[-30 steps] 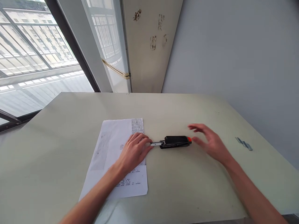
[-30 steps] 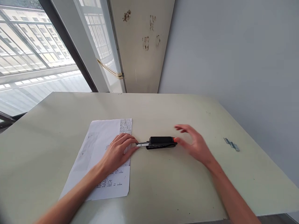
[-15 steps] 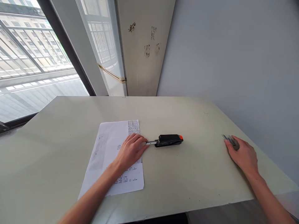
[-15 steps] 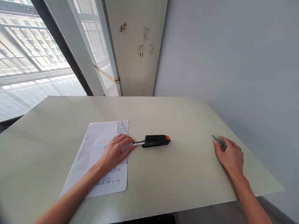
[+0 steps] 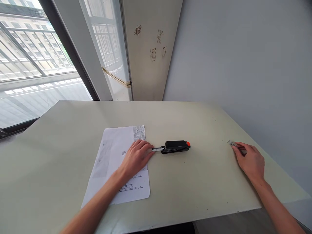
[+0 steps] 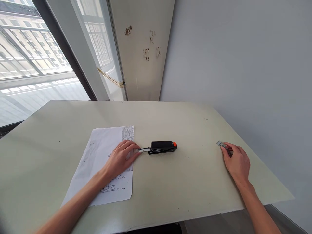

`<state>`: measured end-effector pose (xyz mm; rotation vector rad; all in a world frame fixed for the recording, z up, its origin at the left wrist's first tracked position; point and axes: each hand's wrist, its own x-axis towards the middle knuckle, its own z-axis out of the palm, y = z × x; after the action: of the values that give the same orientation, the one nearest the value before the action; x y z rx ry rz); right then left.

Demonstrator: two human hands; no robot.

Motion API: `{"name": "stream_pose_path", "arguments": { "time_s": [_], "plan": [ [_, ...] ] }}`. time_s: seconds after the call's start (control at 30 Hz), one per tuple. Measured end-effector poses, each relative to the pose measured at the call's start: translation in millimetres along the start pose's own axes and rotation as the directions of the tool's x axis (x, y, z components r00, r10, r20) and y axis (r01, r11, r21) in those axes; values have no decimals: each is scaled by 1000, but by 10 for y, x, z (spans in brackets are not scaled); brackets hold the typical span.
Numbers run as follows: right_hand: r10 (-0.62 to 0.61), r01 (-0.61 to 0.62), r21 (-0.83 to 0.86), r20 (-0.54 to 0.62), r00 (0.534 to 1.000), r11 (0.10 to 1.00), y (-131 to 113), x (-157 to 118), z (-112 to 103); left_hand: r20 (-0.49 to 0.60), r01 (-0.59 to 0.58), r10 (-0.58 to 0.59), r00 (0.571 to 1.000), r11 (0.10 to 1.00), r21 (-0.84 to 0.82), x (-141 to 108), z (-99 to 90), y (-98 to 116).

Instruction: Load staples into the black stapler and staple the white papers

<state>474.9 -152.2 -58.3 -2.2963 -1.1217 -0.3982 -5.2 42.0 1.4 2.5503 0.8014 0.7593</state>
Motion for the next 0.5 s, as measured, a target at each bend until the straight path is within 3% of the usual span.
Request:
{"name": "stream_pose_path", "arguments": {
  "time_s": [0.33,0.5],
  "plan": [
    [46,-46,-43,-14,999,998,-251,-64,-133,-25,-5,6,1000,1000,7,-21,25,-24],
    [99,-101,210,18,995,972,-591,-87,-346,-8,-1,1,1000,1000,-2,-7,3,0]
  ]
}}
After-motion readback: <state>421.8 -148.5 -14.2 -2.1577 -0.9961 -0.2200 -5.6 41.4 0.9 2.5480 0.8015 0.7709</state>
